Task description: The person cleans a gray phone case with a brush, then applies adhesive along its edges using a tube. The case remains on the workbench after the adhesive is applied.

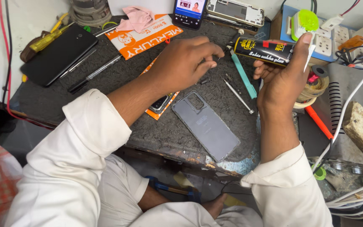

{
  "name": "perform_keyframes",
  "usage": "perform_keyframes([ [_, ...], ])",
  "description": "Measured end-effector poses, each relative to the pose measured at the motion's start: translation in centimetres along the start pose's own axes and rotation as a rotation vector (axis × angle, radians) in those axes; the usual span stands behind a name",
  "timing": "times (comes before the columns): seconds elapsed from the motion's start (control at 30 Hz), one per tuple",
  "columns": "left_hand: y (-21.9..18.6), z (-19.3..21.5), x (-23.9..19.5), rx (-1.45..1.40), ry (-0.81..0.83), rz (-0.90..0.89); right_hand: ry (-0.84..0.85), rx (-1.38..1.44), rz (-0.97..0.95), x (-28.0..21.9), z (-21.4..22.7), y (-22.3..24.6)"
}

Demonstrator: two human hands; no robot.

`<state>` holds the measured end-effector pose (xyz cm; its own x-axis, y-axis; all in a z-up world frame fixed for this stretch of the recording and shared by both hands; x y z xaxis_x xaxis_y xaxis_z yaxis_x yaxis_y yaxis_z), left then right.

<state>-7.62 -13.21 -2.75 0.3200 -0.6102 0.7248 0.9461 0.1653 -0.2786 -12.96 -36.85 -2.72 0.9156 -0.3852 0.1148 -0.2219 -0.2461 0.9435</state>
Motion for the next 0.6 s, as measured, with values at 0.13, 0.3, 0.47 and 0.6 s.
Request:
perform_keyframes([
  [0.13, -1.3, 1.1, 0.7, 0.165, 0.126, -0.044, 0.01, 0.017, 0.008, -0.1, -0.4, 0.3],
  [0.3, -6.9, 1.0, -1.9, 0.119, 0.441, -0.026, 0.027, 0.028, -0.027, 0.0, 0.0, 0.3],
  [0.47, -11.0, 0.0, -4.5, 0.026, 0.45, -0.072, 0.083, 0.106, -0.075, 0.3, 0.0, 0.3],
  [0.6, -12.3, -0.3, -6.0, 0.056, 0.356, -0.077, 0.124, 0.139, -0.118, 0.3, 0.3, 0.0],
])
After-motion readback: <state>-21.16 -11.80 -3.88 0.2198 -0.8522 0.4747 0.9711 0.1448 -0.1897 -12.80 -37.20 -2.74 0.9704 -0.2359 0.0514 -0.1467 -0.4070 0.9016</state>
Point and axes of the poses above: each hand's wrist, its own x-axis towards the middle knuckle, its own z-axis out of the back of the hand, y = z × x, the point moved 1 cm from there along x, towards the middle knuckle, and after that the axes turned 11 degrees about -z, right-handed, at the moved point
